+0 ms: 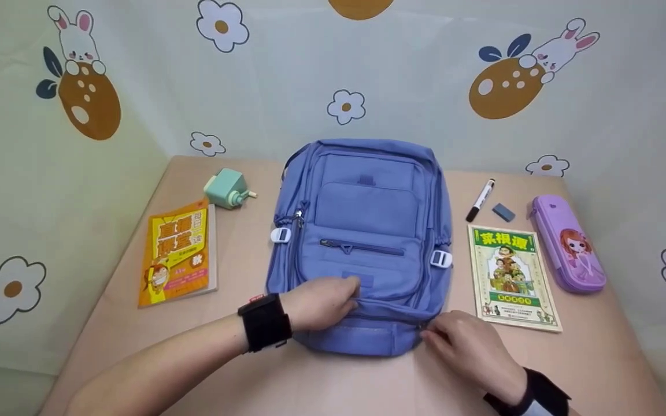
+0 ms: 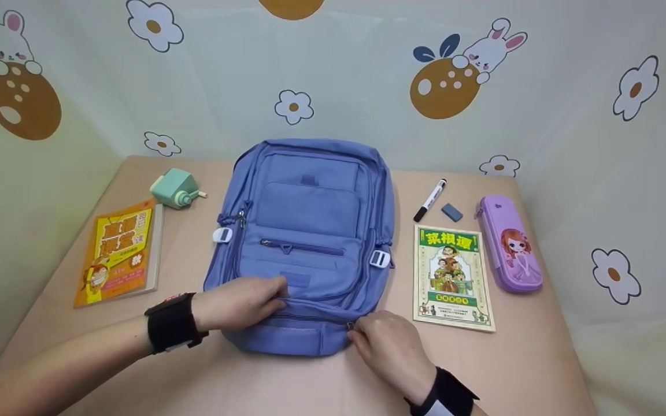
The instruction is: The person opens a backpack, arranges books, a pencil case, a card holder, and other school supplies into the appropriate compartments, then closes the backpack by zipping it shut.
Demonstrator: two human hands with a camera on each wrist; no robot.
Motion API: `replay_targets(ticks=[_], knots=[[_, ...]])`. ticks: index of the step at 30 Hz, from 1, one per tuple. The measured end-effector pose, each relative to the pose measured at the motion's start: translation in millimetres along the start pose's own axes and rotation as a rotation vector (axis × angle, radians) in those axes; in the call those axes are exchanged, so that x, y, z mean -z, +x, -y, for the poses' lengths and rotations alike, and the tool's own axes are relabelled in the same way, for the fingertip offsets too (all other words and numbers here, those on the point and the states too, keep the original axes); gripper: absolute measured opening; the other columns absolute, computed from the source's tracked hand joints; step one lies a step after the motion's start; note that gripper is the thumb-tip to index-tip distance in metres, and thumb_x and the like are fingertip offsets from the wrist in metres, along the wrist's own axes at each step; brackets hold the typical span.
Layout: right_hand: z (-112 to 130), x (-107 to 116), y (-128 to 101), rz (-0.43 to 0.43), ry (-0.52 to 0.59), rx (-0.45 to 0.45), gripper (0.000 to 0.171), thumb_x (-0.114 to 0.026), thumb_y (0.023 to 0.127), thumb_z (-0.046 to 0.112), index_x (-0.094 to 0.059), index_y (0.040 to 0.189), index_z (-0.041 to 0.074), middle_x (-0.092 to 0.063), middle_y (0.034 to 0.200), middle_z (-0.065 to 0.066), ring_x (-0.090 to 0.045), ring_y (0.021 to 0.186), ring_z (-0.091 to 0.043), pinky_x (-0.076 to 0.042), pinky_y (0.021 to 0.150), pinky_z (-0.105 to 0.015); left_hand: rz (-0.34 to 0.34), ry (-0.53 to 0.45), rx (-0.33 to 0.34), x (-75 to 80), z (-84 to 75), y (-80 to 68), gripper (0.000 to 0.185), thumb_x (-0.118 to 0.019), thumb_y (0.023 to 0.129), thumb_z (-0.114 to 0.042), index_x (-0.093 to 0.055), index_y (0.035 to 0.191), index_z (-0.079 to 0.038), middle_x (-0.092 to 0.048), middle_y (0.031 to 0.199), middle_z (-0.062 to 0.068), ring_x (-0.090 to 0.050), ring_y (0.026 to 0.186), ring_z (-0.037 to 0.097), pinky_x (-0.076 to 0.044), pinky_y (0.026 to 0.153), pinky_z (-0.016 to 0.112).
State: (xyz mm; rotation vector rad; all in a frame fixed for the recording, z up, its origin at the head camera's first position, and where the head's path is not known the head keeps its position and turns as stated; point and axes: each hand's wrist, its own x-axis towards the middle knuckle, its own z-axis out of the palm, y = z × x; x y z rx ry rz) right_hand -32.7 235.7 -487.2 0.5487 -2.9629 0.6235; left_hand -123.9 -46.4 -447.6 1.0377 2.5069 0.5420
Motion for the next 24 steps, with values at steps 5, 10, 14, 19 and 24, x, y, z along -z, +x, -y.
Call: replay_targets(ticks=[5, 10, 14, 19, 24], knots=[[8, -1, 0, -0.017, 0.016, 0.030, 0.017, -0.080, 0.088, 0.021, -0.069, 0.075, 0.023, -0.061, 0.073, 0.015, -0.057, 0.067, -0.004, -0.049, 0.060, -0.029, 0.009, -0.014, 0.002, -0.9, 0.0, 1.2, 0.009, -0.060, 0.103, -0.019, -0.055, 0.099, -0.012, -0.057, 0.079, -0.003, -0.060, 0.075, 0.016, -0.055, 0.072, 0.037], [12, -3, 2, -0.021, 0.034, 0.063, 0.015, -0.079, 0.089, 0.022, -0.070, 0.077, 0.023, -0.063, 0.075, 0.015, -0.058, 0.069, -0.005, -0.050, 0.062, -0.030, -0.001, -0.016, -0.011, -1.1, 0.2, 0.9, 0.010, -0.061, 0.103, -0.018, -0.054, 0.098, -0.012, -0.055, 0.077, -0.004, -0.058, 0.073, 0.016, -0.054, 0.070, 0.037], [12, -3, 4, -0.021, 0.039, 0.057, 0.013, -0.079, 0.089, 0.022, -0.071, 0.079, 0.023, -0.065, 0.077, 0.015, -0.059, 0.071, -0.005, -0.051, 0.064, -0.030, -0.009, -0.030, -0.020, -0.5, 0.8, -2.5, 0.010, -0.062, 0.102, -0.018, -0.055, 0.098, -0.012, -0.055, 0.077, -0.004, -0.057, 0.071, 0.014, -0.053, 0.068, 0.034], [10, -3, 3, -0.034, 0.051, 0.063, 0.012, -0.079, 0.089, 0.021, -0.072, 0.079, 0.022, -0.065, 0.078, 0.015, -0.060, 0.072, -0.005, -0.051, 0.064, -0.030, -0.025, -0.045, -0.041, 0.3, 3.3, -10.0, 0.012, -0.066, 0.101, -0.021, -0.057, 0.099, -0.013, -0.059, 0.080, -0.005, -0.056, 0.070, 0.011, -0.051, 0.065, 0.030], [7, -1, 2, -0.052, 0.048, 0.074, 0.013, -0.079, 0.089, 0.021, -0.072, 0.079, 0.023, -0.065, 0.078, 0.015, -0.059, 0.072, -0.004, -0.050, 0.062, -0.029, -0.063, -0.014, -0.075, 0.2, 9.9, -20.2, 0.014, -0.069, 0.098, -0.022, -0.062, 0.104, -0.012, -0.067, 0.090, -0.002, -0.062, 0.077, 0.012, -0.055, 0.071, 0.033]])
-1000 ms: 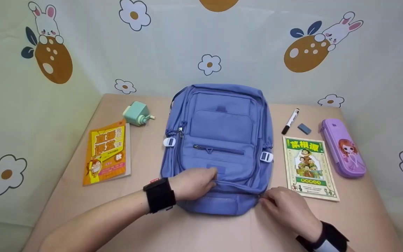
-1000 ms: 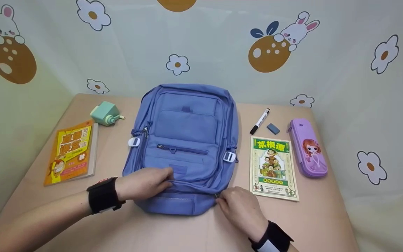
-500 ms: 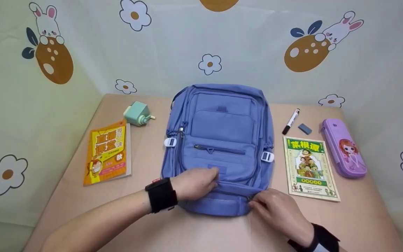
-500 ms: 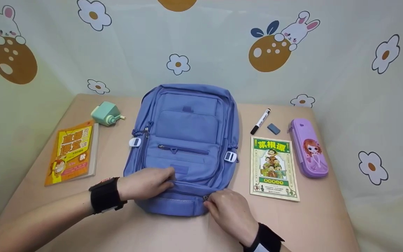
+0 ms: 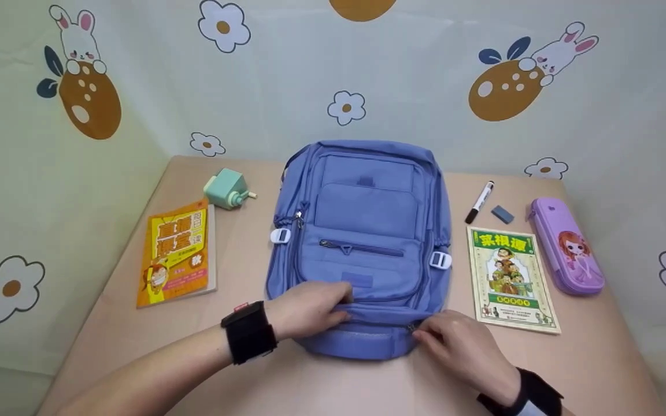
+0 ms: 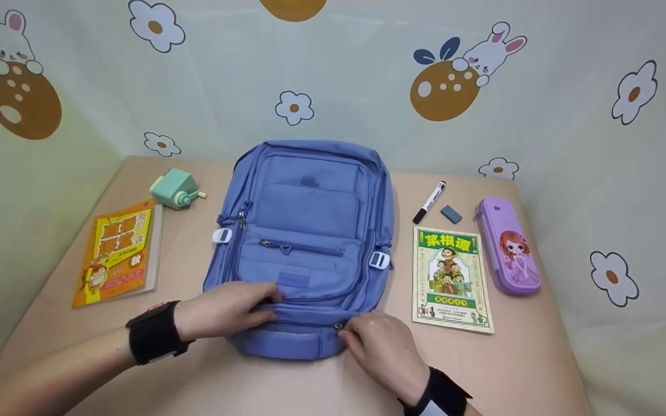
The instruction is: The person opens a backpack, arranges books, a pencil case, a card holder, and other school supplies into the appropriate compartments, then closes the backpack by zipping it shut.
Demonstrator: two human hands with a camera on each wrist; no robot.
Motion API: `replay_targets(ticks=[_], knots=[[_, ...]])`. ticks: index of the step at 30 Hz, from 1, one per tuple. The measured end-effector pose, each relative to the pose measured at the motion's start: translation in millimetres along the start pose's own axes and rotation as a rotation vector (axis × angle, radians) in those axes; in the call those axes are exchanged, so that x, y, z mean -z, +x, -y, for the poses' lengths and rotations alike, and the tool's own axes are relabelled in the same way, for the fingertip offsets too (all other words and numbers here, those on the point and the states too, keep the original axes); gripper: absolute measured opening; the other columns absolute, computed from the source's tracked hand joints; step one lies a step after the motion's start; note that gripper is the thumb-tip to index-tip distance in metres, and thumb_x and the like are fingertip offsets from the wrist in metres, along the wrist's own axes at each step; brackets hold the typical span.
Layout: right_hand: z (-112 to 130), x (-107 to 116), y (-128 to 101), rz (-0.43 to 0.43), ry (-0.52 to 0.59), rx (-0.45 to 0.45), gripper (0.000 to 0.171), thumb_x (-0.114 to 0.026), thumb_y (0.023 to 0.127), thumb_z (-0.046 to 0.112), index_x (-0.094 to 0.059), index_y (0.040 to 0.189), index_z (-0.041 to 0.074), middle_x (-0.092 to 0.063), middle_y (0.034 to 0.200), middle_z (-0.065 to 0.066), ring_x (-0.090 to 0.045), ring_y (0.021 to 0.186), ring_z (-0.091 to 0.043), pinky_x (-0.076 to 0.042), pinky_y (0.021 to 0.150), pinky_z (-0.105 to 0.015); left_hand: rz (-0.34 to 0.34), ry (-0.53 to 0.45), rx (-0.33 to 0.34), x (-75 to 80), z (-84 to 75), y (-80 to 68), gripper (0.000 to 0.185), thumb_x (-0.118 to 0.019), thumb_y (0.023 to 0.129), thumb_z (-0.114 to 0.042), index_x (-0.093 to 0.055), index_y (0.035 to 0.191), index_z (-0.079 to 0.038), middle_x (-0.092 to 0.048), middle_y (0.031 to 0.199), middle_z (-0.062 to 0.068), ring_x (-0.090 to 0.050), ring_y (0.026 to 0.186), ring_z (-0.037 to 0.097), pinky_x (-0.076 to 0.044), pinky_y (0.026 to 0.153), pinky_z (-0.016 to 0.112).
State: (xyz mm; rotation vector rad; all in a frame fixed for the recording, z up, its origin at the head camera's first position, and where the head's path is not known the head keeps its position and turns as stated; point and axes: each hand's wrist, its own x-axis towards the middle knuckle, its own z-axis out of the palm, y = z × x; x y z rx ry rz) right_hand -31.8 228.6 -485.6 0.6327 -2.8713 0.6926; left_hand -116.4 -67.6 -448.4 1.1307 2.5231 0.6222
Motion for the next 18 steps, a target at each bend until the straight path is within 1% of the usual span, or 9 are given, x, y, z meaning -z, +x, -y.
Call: replay_targets(ticks=[3, 8, 10, 13, 15, 18], knots=[[-1, 0, 0, -0.002, -0.002, -0.005, 0.013, -0.079, 0.089, 0.021, -0.072, 0.079, 0.023, -0.065, 0.079, 0.015, -0.060, 0.072, -0.004, -0.051, 0.063, -0.029, -0.020, 0.021, -0.001, 1.5, 6.9, -8.0, 0.015, -0.071, 0.096, -0.021, -0.063, 0.106, -0.012, -0.070, 0.094, -0.001, -0.065, 0.082, 0.014, -0.056, 0.075, 0.035], [0, 1, -1, 0.009, -0.003, -0.018, 0.012, -0.080, 0.089, 0.021, -0.072, 0.080, 0.023, -0.066, 0.079, 0.015, -0.061, 0.073, -0.005, -0.052, 0.064, -0.029, -0.045, 0.047, -0.006, 4.8, 21.3, -20.4, 0.016, -0.074, 0.094, -0.023, -0.062, 0.101, -0.014, -0.066, 0.089, -0.004, -0.064, 0.079, 0.014, -0.054, 0.072, 0.035], [0, 2, -1, 0.014, -0.002, -0.022, 0.012, -0.080, 0.089, 0.022, -0.072, 0.080, 0.024, -0.066, 0.079, 0.015, -0.061, 0.072, -0.004, -0.052, 0.064, -0.029, -0.051, 0.061, -0.021, 5.5, 26.5, -23.8, 0.016, -0.074, 0.094, -0.023, -0.062, 0.100, -0.015, -0.065, 0.087, -0.005, -0.063, 0.079, 0.013, -0.054, 0.072, 0.034], [0, 2, -1, 0.016, 0.001, -0.028, 0.012, -0.079, 0.090, 0.022, -0.072, 0.080, 0.024, -0.066, 0.079, 0.015, -0.060, 0.072, -0.004, -0.052, 0.064, -0.029, -0.064, 0.076, -0.049, 4.9, 32.5, -26.6, 0.012, -0.071, 0.097, -0.021, -0.062, 0.101, -0.014, -0.065, 0.087, -0.005, -0.064, 0.079, 0.013, -0.055, 0.072, 0.034], [1, 2, 0, 0.018, 0.001, -0.033, 0.012, -0.079, 0.090, 0.022, -0.072, 0.080, 0.024, -0.066, 0.079, 0.015, -0.060, 0.072, -0.004, -0.052, 0.064, -0.029, -0.076, 0.089, -0.064, 4.0, 34.8, -26.8, 0.010, -0.069, 0.099, -0.020, -0.061, 0.100, -0.014, -0.064, 0.085, -0.004, -0.064, 0.077, 0.013, -0.055, 0.069, 0.034], [4, 2, 1, 0.027, 0.007, -0.038, 0.012, -0.078, 0.091, 0.024, -0.072, 0.081, 0.025, -0.066, 0.079, 0.016, -0.060, 0.073, -0.004, -0.052, 0.065, -0.029, -0.082, 0.099, -0.065, 2.5, 36.7, -25.0, 0.010, -0.066, 0.100, -0.020, -0.059, 0.099, -0.013, -0.062, 0.082, -0.004, -0.063, 0.074, 0.013, -0.054, 0.067, 0.034]])
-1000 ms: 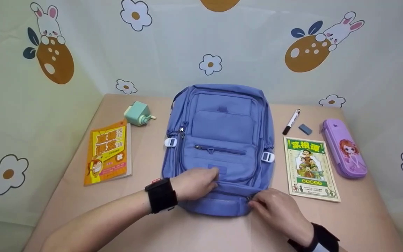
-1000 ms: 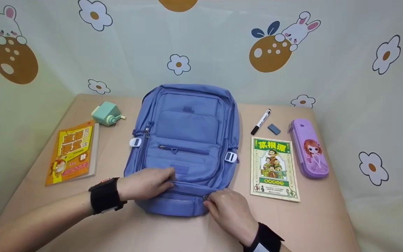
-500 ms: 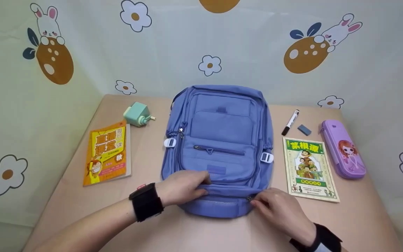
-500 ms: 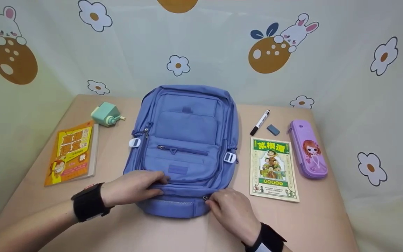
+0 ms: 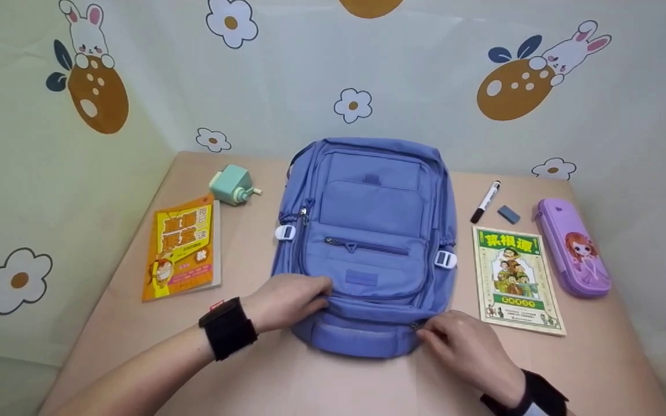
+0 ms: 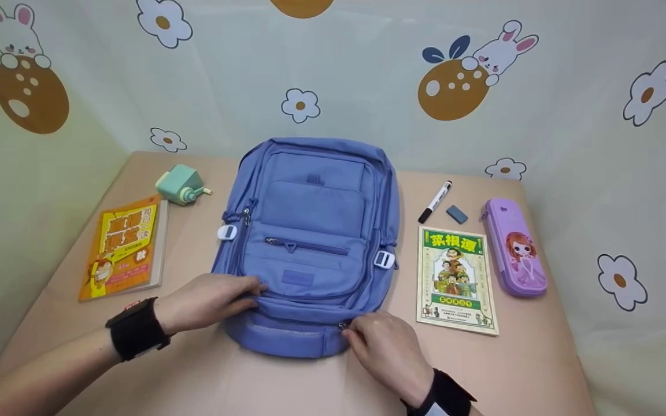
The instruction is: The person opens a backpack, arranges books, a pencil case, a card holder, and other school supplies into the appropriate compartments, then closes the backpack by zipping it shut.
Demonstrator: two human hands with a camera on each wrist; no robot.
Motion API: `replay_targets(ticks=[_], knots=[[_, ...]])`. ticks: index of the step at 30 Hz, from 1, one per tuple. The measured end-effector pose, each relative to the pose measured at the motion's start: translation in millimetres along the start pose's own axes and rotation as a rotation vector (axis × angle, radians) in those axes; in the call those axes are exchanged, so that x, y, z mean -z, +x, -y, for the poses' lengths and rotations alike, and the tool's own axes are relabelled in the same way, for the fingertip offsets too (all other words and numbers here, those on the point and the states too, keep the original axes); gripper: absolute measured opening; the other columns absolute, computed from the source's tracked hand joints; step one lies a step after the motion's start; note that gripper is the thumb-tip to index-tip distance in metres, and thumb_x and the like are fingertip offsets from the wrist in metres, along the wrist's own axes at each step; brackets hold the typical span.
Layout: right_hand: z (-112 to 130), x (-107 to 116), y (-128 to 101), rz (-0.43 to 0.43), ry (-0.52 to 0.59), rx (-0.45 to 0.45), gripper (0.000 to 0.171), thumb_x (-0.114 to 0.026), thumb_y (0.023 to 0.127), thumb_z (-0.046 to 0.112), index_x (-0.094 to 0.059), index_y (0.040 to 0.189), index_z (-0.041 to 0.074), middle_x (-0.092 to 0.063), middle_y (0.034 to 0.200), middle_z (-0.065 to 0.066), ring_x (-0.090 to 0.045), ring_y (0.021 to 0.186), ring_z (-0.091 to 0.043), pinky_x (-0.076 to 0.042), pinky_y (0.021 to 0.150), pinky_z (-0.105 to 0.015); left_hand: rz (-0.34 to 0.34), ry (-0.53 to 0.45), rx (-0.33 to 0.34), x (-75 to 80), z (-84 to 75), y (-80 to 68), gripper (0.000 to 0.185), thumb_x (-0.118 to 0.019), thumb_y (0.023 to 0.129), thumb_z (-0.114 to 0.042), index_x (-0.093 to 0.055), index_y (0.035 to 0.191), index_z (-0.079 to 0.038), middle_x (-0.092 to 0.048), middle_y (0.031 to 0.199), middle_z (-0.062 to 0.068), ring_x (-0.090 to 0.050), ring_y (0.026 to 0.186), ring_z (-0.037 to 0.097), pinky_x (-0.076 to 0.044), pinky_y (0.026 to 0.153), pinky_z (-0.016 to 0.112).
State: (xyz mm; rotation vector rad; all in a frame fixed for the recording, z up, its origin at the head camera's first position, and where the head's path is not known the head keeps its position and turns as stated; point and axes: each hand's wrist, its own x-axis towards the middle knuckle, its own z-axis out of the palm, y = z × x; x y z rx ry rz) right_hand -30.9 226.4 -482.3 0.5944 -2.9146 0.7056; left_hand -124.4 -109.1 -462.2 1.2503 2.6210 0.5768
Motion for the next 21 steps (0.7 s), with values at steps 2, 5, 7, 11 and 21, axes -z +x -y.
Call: replay_targets(ticks=[2, 5, 7, 11, 21], knots=[[2, 0, 1, 0.009, 0.006, -0.002, 0.012, -0.077, 0.092, 0.025, -0.072, 0.081, 0.025, -0.065, 0.079, 0.016, -0.060, 0.073, -0.003, -0.052, 0.065, -0.029, 0.005, 0.000, 0.012, -0.5, 0.3, 2.3, 0.010, -0.065, 0.101, -0.020, -0.057, 0.098, -0.014, -0.061, 0.081, -0.004, -0.063, 0.074, 0.014, -0.054, 0.067, 0.033], [5, -1, 2, 0.012, 0.010, 0.002, 0.014, -0.077, 0.092, 0.025, -0.071, 0.080, 0.025, -0.063, 0.078, 0.017, -0.059, 0.072, -0.003, -0.051, 0.064, -0.029, 0.014, -0.011, 0.028, -0.7, 0.4, 5.0, 0.010, -0.065, 0.101, -0.019, -0.057, 0.098, -0.014, -0.062, 0.081, -0.004, -0.063, 0.075, 0.014, -0.055, 0.068, 0.033], [8, -1, 3, 0.007, 0.003, 0.014, 0.015, -0.077, 0.092, 0.024, -0.070, 0.079, 0.025, -0.062, 0.077, 0.018, -0.058, 0.070, -0.002, -0.050, 0.063, -0.028, 0.010, -0.015, 0.027, -0.9, 0.6, 6.1, 0.010, -0.065, 0.101, -0.018, -0.057, 0.098, -0.014, -0.062, 0.081, -0.004, -0.063, 0.073, 0.014, -0.054, 0.066, 0.033], [17, -3, 8, 0.001, -0.015, 0.041, 0.016, -0.077, 0.092, 0.024, -0.069, 0.078, 0.025, -0.060, 0.075, 0.018, -0.056, 0.068, -0.002, -0.049, 0.060, -0.027, -0.003, -0.017, 0.017, -1.0, 0.7, 6.9, 0.011, -0.066, 0.100, -0.017, -0.057, 0.096, -0.013, -0.060, 0.078, -0.004, -0.059, 0.069, 0.013, -0.052, 0.063, 0.032], [44, -10, 24, 0.029, -0.060, 0.129, 0.016, -0.075, 0.092, 0.024, -0.068, 0.078, 0.023, -0.060, 0.073, 0.015, -0.057, 0.064, -0.004, -0.047, 0.056, -0.028, -0.010, -0.009, 0.023, -2.9, 0.0, 7.2, 0.012, -0.066, 0.100, -0.018, -0.056, 0.095, -0.013, -0.060, 0.076, -0.003, -0.061, 0.069, 0.015, -0.053, 0.063, 0.033]])
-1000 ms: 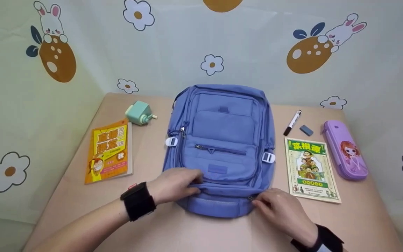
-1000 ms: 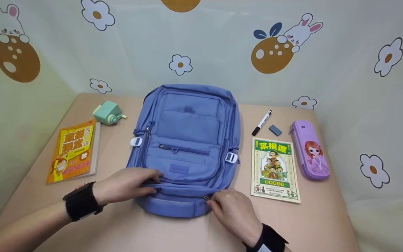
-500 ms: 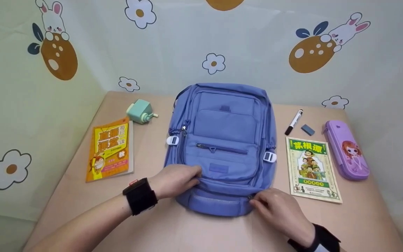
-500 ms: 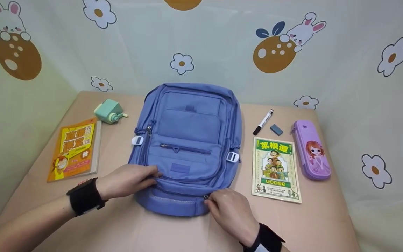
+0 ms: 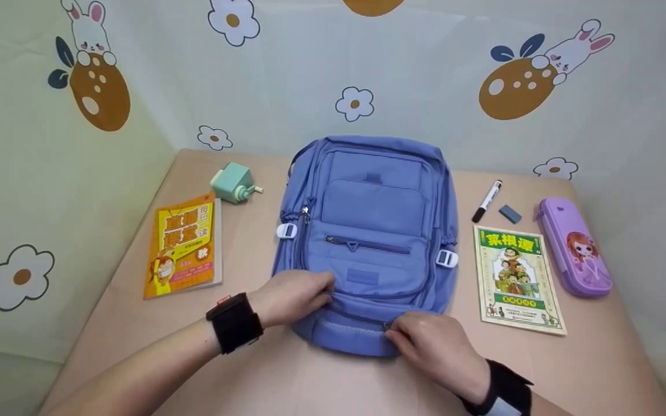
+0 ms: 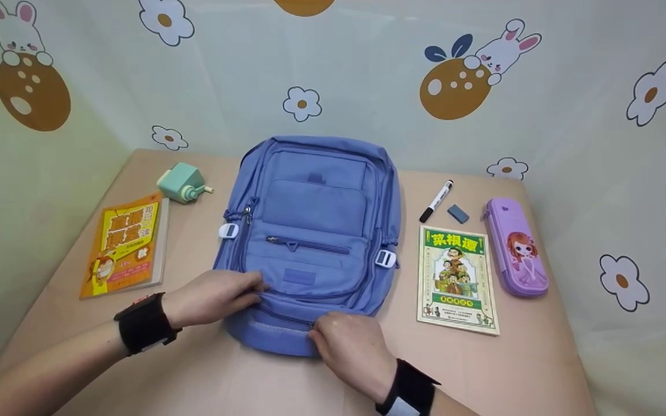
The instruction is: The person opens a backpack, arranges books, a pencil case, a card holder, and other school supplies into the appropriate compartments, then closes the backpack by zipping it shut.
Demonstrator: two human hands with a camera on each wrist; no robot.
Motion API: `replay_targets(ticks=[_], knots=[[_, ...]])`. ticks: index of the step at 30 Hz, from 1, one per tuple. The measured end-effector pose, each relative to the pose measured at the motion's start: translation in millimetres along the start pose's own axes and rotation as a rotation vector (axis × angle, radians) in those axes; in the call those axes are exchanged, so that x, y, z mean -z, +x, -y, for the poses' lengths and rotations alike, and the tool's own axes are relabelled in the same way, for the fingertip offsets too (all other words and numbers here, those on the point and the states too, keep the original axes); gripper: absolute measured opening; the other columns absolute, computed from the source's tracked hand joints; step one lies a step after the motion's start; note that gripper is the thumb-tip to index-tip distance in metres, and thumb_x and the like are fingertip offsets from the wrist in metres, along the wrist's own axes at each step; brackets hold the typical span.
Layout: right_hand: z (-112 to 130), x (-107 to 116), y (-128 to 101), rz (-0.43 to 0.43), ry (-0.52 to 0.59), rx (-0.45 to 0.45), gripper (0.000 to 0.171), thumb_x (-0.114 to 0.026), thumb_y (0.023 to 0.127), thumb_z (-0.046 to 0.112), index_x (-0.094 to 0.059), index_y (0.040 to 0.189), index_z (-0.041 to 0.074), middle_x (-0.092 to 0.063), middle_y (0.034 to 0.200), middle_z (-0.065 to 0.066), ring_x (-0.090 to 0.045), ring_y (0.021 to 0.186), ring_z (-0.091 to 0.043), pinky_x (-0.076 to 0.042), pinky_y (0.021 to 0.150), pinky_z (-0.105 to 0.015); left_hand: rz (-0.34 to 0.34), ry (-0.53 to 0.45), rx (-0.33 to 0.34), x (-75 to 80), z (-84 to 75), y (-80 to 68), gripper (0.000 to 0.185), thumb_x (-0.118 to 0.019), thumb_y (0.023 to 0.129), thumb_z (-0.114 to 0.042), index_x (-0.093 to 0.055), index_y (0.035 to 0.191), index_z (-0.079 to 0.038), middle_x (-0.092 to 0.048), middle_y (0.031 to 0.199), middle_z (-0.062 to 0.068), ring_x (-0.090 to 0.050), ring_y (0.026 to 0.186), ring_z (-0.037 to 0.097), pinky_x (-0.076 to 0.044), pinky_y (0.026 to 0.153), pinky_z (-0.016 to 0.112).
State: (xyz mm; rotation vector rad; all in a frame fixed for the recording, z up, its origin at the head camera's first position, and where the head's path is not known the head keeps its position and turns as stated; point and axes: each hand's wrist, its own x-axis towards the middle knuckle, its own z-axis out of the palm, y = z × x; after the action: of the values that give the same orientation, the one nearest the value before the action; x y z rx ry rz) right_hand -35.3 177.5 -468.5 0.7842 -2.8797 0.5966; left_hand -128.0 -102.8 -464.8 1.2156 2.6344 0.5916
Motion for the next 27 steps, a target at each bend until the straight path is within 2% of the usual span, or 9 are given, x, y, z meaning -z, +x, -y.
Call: replay_targets(ticks=[8, 14, 18, 20, 23, 25, 27], knots=[[18, -9, 17, -0.011, -0.049, 0.107, 0.015, -0.074, 0.093, 0.025, -0.069, 0.080, 0.021, -0.062, 0.072, 0.011, -0.060, 0.061, -0.009, -0.049, 0.052, -0.030, -0.007, 0.002, -0.008, -1.5, 0.5, 0.2, 0.012, -0.067, 0.100, -0.018, -0.057, 0.096, -0.013, -0.062, 0.077, -0.002, -0.063, 0.070, 0.016, -0.054, 0.064, 0.032], [20, -12, 22, 0.002, -0.043, 0.109, 0.017, -0.075, 0.093, 0.027, -0.068, 0.079, 0.021, -0.058, 0.071, 0.012, -0.057, 0.058, -0.008, -0.046, 0.049, -0.029, -0.010, 0.010, -0.004, -1.8, 0.4, -0.6, 0.012, -0.067, 0.099, -0.018, -0.057, 0.096, -0.013, -0.062, 0.077, -0.002, -0.062, 0.069, 0.015, -0.054, 0.064, 0.032], [13, -8, 18, -0.005, -0.021, 0.102, 0.021, -0.074, 0.094, 0.034, -0.067, 0.076, 0.024, -0.057, 0.070, 0.015, -0.053, 0.058, -0.003, -0.043, 0.050, -0.026, -0.017, 0.002, 0.003, -2.2, 0.3, 0.0, 0.012, -0.067, 0.099, -0.018, -0.057, 0.095, -0.013, -0.063, 0.078, -0.002, -0.063, 0.071, 0.015, -0.054, 0.065, 0.034], [6, -3, 15, -0.040, 0.004, 0.112, 0.021, -0.074, 0.094, 0.036, -0.069, 0.077, 0.025, -0.058, 0.072, 0.017, -0.052, 0.059, 0.000, -0.044, 0.051, -0.024, -0.021, -0.008, 0.005, -2.6, 0.6, -0.2, 0.011, -0.067, 0.099, -0.018, -0.058, 0.095, -0.013, -0.063, 0.079, -0.002, -0.064, 0.072, 0.015, -0.054, 0.066, 0.035], [-8, 8, 11, -0.128, 0.073, 0.135, 0.011, -0.077, 0.092, 0.031, -0.072, 0.084, 0.025, -0.063, 0.078, 0.018, -0.055, 0.065, 0.002, -0.048, 0.056, -0.021, -0.028, -0.025, 0.004, -3.2, 1.2, -1.1, 0.010, -0.066, 0.099, -0.017, -0.058, 0.095, -0.013, -0.063, 0.080, -0.002, -0.064, 0.073, 0.015, -0.054, 0.066, 0.035], [-19, 17, 10, -0.185, 0.112, 0.158, 0.006, -0.079, 0.090, 0.025, -0.074, 0.090, 0.023, -0.066, 0.084, 0.017, -0.059, 0.071, 0.000, -0.051, 0.062, -0.022, -0.033, -0.029, 0.004, -3.6, 1.6, -2.3, 0.010, -0.066, 0.100, -0.017, -0.058, 0.096, -0.013, -0.064, 0.080, -0.003, -0.064, 0.073, 0.015, -0.054, 0.067, 0.035], [-31, 25, 9, -0.223, 0.123, 0.172, 0.011, -0.081, 0.088, 0.021, -0.075, 0.097, 0.020, -0.070, 0.090, 0.013, -0.063, 0.078, -0.004, -0.053, 0.068, -0.027, -0.037, -0.031, 0.006, -3.7, 1.9, -3.4, 0.010, -0.066, 0.100, -0.017, -0.058, 0.095, -0.013, -0.064, 0.080, -0.003, -0.065, 0.073, 0.016, -0.055, 0.067, 0.035]])
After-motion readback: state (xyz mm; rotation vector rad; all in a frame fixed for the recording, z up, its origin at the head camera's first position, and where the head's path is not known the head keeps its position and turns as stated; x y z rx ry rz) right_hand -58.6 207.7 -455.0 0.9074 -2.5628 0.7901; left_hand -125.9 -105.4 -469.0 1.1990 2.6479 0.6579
